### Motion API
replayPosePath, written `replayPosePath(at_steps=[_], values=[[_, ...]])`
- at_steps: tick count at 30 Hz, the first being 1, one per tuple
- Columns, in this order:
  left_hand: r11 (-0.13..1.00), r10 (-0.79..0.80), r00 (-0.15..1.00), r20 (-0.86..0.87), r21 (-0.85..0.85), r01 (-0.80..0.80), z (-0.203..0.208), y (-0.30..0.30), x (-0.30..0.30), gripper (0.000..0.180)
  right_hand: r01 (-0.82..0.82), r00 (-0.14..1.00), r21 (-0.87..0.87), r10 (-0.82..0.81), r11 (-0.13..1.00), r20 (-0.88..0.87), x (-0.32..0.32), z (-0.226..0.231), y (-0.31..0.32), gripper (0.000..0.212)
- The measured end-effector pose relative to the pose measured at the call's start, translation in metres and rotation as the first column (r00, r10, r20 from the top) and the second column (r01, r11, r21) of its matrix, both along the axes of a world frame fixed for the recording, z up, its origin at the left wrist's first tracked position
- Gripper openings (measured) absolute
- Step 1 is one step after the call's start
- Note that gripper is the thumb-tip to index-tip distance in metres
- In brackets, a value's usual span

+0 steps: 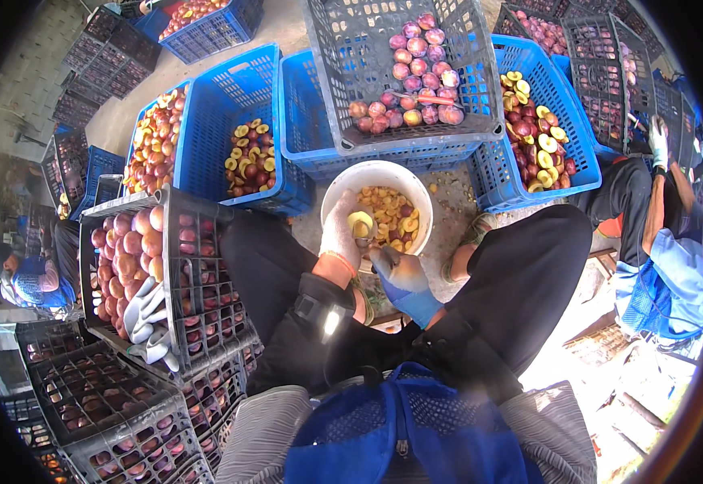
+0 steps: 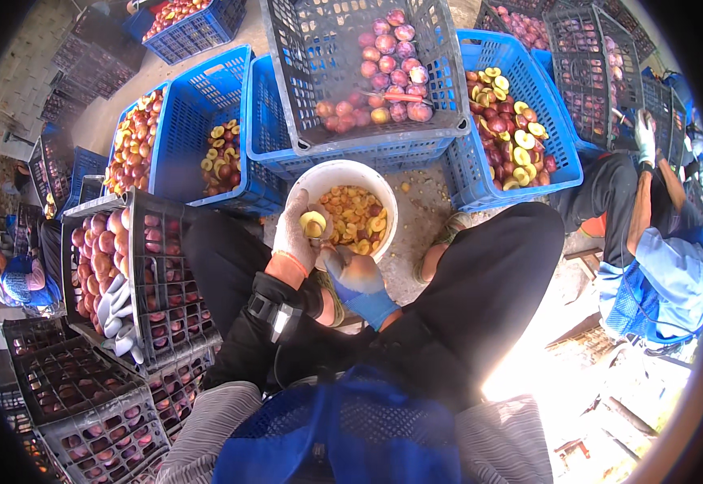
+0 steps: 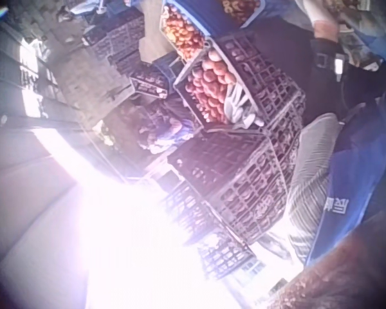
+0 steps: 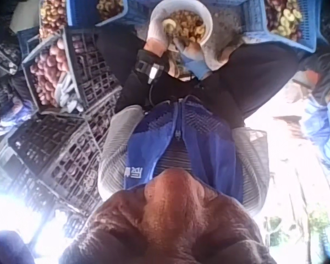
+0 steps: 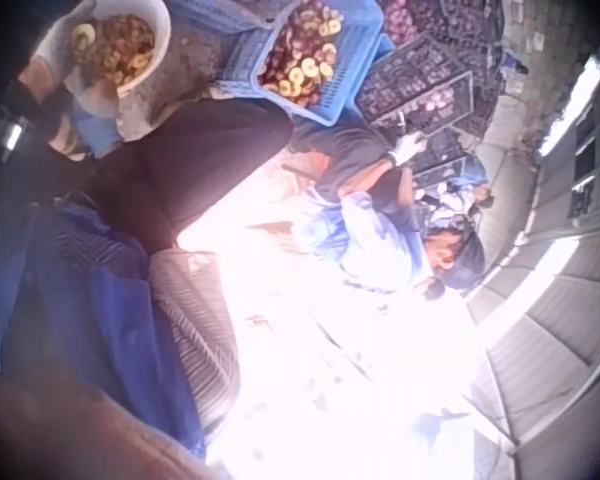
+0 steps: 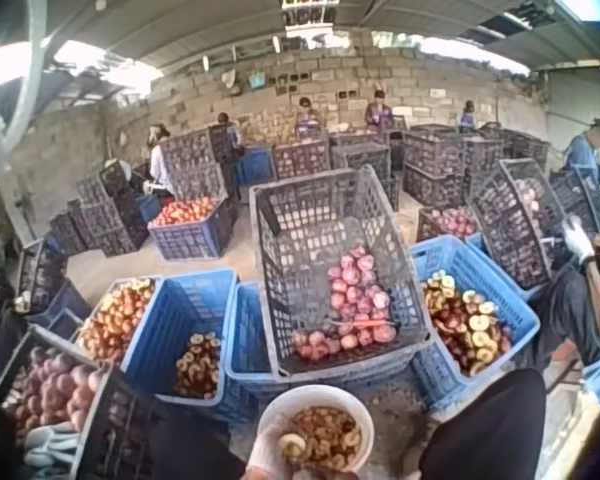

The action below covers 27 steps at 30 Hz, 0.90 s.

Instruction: Slice plums or similar fruit and place them into a bucket.

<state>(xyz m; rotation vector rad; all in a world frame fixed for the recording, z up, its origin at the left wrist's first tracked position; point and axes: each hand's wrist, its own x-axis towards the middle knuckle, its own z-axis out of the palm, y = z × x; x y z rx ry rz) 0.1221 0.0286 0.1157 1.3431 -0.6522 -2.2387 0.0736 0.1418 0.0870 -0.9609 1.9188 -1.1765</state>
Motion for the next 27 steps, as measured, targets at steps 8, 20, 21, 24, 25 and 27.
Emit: replayPosePath(at_steps=[8, 20, 21, 24, 25, 27], values=[[0.995, -0.046, 0.987, 0.155, -0.083, 0.059, -0.003, -0.001, -0.004, 0.033, 0.020, 0.998, -0.043, -0.017, 0.999, 0.066, -0.007, -0.003, -0.003, 0.032], [0.968, 0.149, 0.987, 0.061, -0.215, -0.132, -0.033, 0.000, -0.010, 0.055, 0.061, 0.916, 0.073, -0.084, 0.995, 0.392, -0.001, -0.020, -0.006, 0.037], [0.981, 0.108, 0.993, 0.040, -0.170, -0.099, -0.033, 0.000, -0.010, 0.055, 0.039, 0.937, 0.082, -0.065, 0.996, 0.343, -0.001, -0.022, -0.004, 0.037], [0.993, 0.097, 0.995, -0.021, -0.060, -0.098, -0.030, 0.001, -0.008, 0.056, -0.014, 0.976, 0.074, -0.002, 0.997, 0.216, -0.003, -0.023, -0.001, 0.039], [0.994, 0.094, 0.995, -0.019, -0.059, -0.095, -0.029, 0.003, -0.007, 0.056, -0.028, 0.993, 0.140, 0.012, 0.990, 0.117, -0.003, -0.022, 0.000, 0.040], [0.996, 0.033, 0.999, 0.000, 0.079, -0.032, -0.026, 0.006, -0.006, 0.056, -0.024, 0.985, 0.002, 0.023, 1.000, 0.172, -0.002, -0.017, 0.000, 0.041]])
